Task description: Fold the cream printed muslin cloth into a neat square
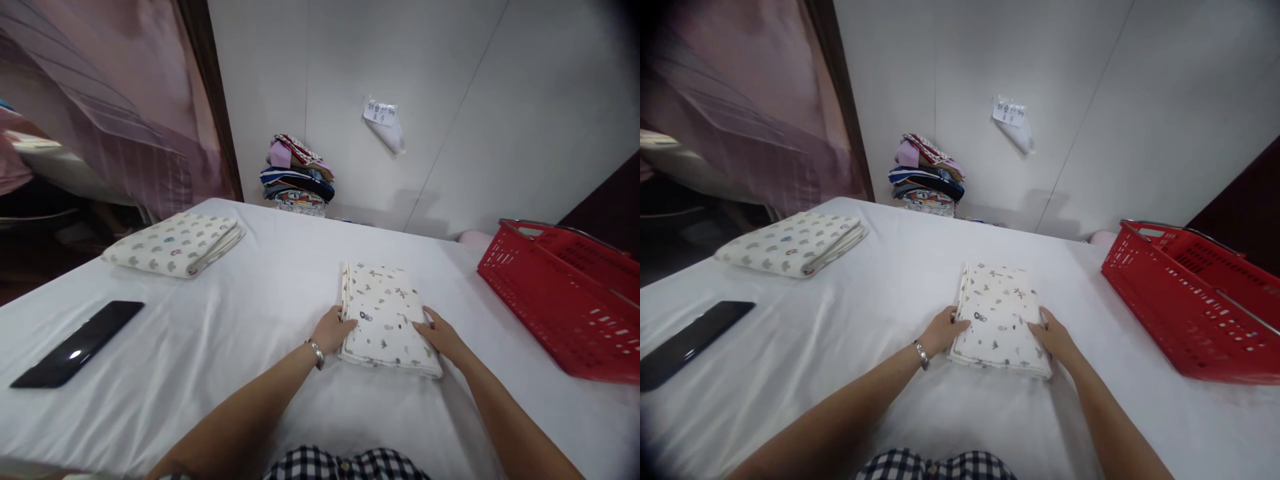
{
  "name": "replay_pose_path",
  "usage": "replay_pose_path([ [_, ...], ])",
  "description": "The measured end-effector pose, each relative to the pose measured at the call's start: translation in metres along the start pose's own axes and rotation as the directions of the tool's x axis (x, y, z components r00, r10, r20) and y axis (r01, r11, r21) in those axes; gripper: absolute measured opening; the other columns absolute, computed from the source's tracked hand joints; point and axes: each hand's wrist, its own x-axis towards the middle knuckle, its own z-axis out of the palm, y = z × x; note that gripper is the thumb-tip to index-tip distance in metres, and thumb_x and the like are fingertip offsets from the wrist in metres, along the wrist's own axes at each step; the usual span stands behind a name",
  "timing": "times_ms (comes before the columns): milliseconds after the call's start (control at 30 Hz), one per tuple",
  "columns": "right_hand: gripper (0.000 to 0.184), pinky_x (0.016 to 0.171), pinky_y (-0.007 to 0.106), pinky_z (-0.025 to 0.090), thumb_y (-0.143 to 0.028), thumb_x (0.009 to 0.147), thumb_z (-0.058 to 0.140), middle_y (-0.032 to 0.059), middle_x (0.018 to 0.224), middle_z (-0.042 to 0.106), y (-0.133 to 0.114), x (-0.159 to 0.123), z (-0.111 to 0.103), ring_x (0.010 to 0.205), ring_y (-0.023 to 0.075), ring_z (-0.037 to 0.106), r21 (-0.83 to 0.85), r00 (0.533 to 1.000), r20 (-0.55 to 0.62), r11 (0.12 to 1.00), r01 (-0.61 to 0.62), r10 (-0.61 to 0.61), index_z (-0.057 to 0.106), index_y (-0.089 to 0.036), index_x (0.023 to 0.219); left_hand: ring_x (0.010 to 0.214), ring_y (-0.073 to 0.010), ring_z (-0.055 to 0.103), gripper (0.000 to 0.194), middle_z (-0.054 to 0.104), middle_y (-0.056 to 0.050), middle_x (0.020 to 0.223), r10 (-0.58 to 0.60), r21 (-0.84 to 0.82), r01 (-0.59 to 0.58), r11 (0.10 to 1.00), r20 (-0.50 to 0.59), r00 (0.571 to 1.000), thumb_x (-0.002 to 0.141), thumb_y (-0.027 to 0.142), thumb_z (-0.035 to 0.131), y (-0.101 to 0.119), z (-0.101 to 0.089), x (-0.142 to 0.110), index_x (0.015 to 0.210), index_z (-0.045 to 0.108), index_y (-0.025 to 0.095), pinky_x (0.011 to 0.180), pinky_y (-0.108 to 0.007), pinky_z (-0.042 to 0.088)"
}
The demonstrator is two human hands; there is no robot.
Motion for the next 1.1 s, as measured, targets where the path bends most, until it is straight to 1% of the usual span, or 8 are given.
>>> replay_pose_path([
  [100, 0.057, 0.081, 0.038, 0.042, -0.043, 0.073, 0.057, 0.0108, 0.104, 0.061, -0.022, -0.006, -0.002, 0.093, 0.0259, 0.058, -0.234, 0.977, -0.096, 0.958, 0.164, -0.191, 0.050, -0.018, 0.125, 0.074, -0.0165, 0.059, 0.055, 0.063, -0.008, 0.093, -0.087, -0.117, 0.088, 0.989, 0.011, 0.996, 0.070, 0.038, 0.063, -0.002, -0.001, -0.007, 0.118, 0.048, 0.014, 0.060, -0.024, 0.044],
  [233, 0.044, 0.069, 0.029, 0.047, -0.045, 0.080, 0.050, 0.0041, 0.092, 0.064, -0.069, -0.021, 0.027, 0.079, 0.0173, 0.060, 0.092, 0.927, 0.087, 0.929, 0.357, -0.365, 0.054, -0.023, 0.118, 0.063, -0.0121, 0.055, 0.057, 0.062, -0.009, 0.096, -0.123, -0.241, 0.123, 0.963, 0.018, 0.992, 0.073, 0.036, 0.062, -0.004, -0.003, -0.015, 0.122, 0.043, 0.015, 0.047, -0.021, 0.039],
  [300, 0.049, 0.055, 0.025, 0.047, -0.048, 0.081, 0.048, 0.0029, 0.084, 0.063, -0.090, -0.024, 0.048, 0.067, 0.0147, 0.060, 0.242, 0.914, 0.239, 0.931, 0.271, -0.328, 0.049, -0.022, 0.122, 0.062, -0.0102, 0.054, 0.054, 0.060, -0.009, 0.099, -0.122, -0.292, 0.119, 0.949, 0.007, 0.993, 0.074, 0.034, 0.061, -0.006, -0.003, -0.018, 0.121, 0.043, 0.016, 0.047, -0.020, 0.039],
  [500, 0.063, 0.043, 0.020, 0.040, -0.052, 0.078, 0.053, 0.0010, 0.075, 0.061, -0.123, -0.011, 0.075, 0.050, 0.0101, 0.054, 0.202, 0.922, 0.278, 0.955, 0.218, -0.270, 0.038, -0.022, 0.132, 0.073, -0.0111, 0.057, 0.056, 0.051, -0.013, 0.118, 0.013, -0.415, -0.021, 0.910, -0.022, 1.000, 0.074, 0.028, 0.060, -0.004, 0.005, -0.031, 0.125, 0.038, 0.020, 0.056, -0.021, 0.047],
  [667, 0.078, 0.046, 0.025, 0.043, -0.057, 0.071, 0.059, 0.0054, 0.080, 0.062, -0.129, -0.014, 0.066, 0.055, 0.0137, 0.056, 0.238, 0.905, 0.358, 0.959, 0.151, -0.231, 0.036, -0.020, 0.135, 0.078, -0.0131, 0.058, 0.066, 0.042, -0.015, 0.131, 0.086, -0.558, -0.055, 0.828, 0.030, 0.996, 0.071, 0.014, 0.055, 0.009, 0.010, -0.046, 0.131, 0.030, 0.023, 0.059, -0.027, 0.053],
  [867, 0.080, 0.063, 0.031, 0.048, -0.050, 0.064, 0.068, 0.0096, 0.100, 0.063, -0.130, -0.020, 0.060, 0.076, 0.0204, 0.059, 0.234, 0.887, 0.402, 0.962, 0.139, -0.226, 0.040, -0.023, 0.134, 0.070, -0.0109, 0.058, 0.062, 0.054, -0.011, 0.120, -0.011, -0.688, 0.060, 0.723, 0.075, 0.997, 0.069, 0.008, 0.051, 0.021, 0.004, -0.052, 0.127, 0.034, 0.020, 0.058, -0.027, 0.053],
  [1000, 0.074, 0.083, 0.033, 0.043, -0.034, 0.063, 0.070, 0.0125, 0.123, 0.053, -0.129, -0.016, 0.061, 0.105, 0.0263, 0.052, 0.195, 0.915, 0.335, 0.967, 0.166, -0.225, 0.044, -0.019, 0.131, 0.067, -0.0100, 0.059, 0.057, 0.054, -0.012, 0.120, -0.017, -0.664, 0.100, 0.741, 0.131, 0.991, 0.069, 0.008, 0.049, 0.017, 0.001, -0.046, 0.124, 0.037, 0.018, 0.053, -0.023, 0.051],
  [1100, 0.073, 0.076, 0.032, 0.044, -0.022, 0.064, 0.063, 0.0114, 0.114, 0.058, -0.126, -0.012, 0.060, 0.091, 0.0224, 0.058, 0.263, 0.909, 0.368, 0.960, 0.100, -0.195, 0.040, -0.018, 0.133, 0.065, -0.0106, 0.061, 0.046, 0.054, -0.012, 0.121, -0.026, -0.504, 0.087, 0.860, 0.128, 0.991, 0.071, 0.010, 0.048, 0.007, -0.003, -0.026, 0.116, 0.045, 0.017, 0.050, -0.022, 0.048],
])
